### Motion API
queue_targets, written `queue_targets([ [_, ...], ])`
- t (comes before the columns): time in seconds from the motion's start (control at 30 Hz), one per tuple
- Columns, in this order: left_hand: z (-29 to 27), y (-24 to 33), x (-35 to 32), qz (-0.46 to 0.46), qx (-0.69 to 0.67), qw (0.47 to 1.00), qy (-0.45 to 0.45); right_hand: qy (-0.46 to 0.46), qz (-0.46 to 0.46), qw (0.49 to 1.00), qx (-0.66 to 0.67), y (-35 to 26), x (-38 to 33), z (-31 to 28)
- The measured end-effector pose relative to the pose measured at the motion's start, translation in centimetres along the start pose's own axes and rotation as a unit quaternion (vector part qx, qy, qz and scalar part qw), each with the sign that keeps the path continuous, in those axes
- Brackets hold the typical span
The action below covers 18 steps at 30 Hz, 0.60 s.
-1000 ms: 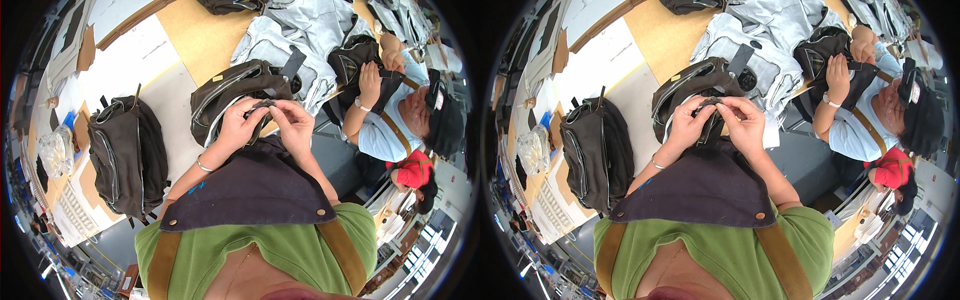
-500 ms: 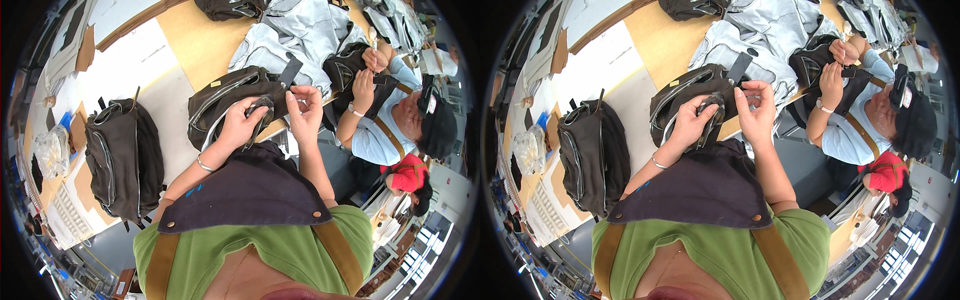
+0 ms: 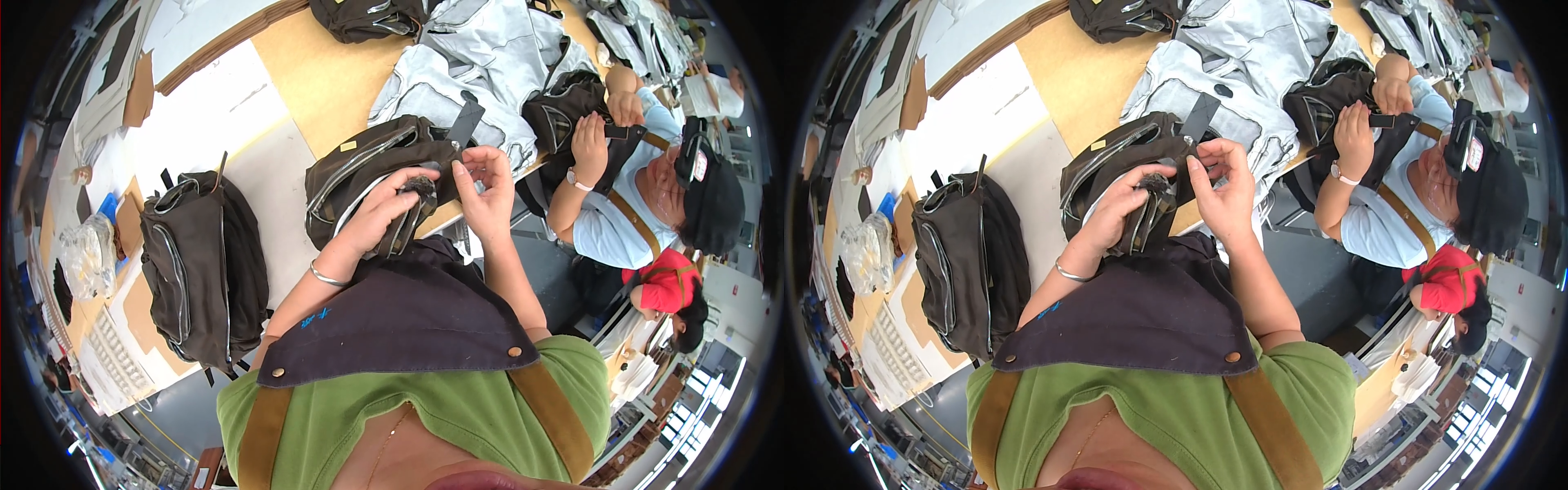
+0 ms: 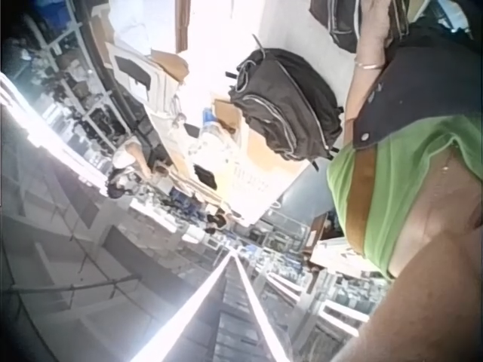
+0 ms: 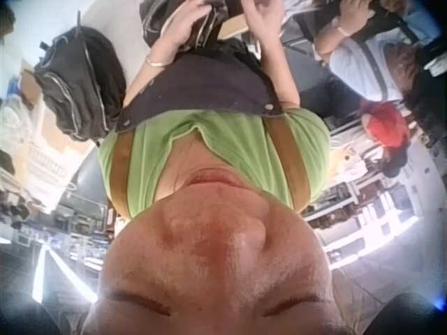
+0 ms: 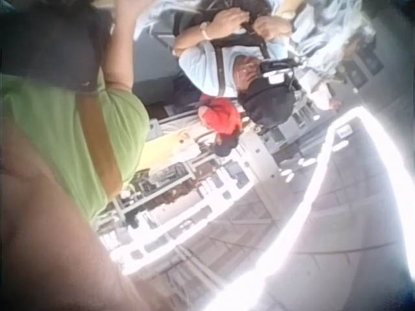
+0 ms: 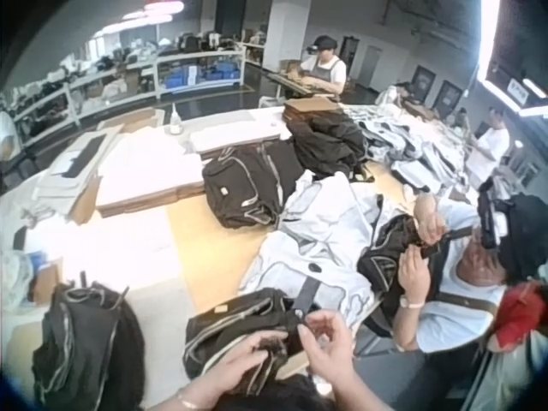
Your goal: Inspecting and preparing components of a leather bag.
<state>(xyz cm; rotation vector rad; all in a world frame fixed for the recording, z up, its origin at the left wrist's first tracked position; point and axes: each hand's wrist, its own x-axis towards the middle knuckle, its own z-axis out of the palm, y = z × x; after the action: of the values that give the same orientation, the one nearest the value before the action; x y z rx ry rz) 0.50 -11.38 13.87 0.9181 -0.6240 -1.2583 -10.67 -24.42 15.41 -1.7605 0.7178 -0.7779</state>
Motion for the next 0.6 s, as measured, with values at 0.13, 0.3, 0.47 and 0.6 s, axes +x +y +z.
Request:
queue_targets([
  [0.13, 0.1, 0.2, 0.4, -0.043, -0.075, 0.996, 0.028, -0.006, 0.037, 0.996, 0.078, 0.0, 0.0, -0.1],
  [0.3, 1.2, -1.4, 1.2, -0.083, -0.402, 0.905, 0.109, -0.014, 0.084, 0.986, 0.146, -0.6, 0.0, 0.3],
  [0.47, 1.8, -1.7, 1.6, -0.099, -0.437, 0.89, 0.081, -0.053, 0.135, 0.975, 0.169, -2.3, 1.0, 0.1],
  [0.6, 3.0, -0.8, 1.9, -0.084, -0.345, 0.921, 0.159, -0.02, 0.177, 0.976, 0.123, -2.1, 1.3, 0.5],
])
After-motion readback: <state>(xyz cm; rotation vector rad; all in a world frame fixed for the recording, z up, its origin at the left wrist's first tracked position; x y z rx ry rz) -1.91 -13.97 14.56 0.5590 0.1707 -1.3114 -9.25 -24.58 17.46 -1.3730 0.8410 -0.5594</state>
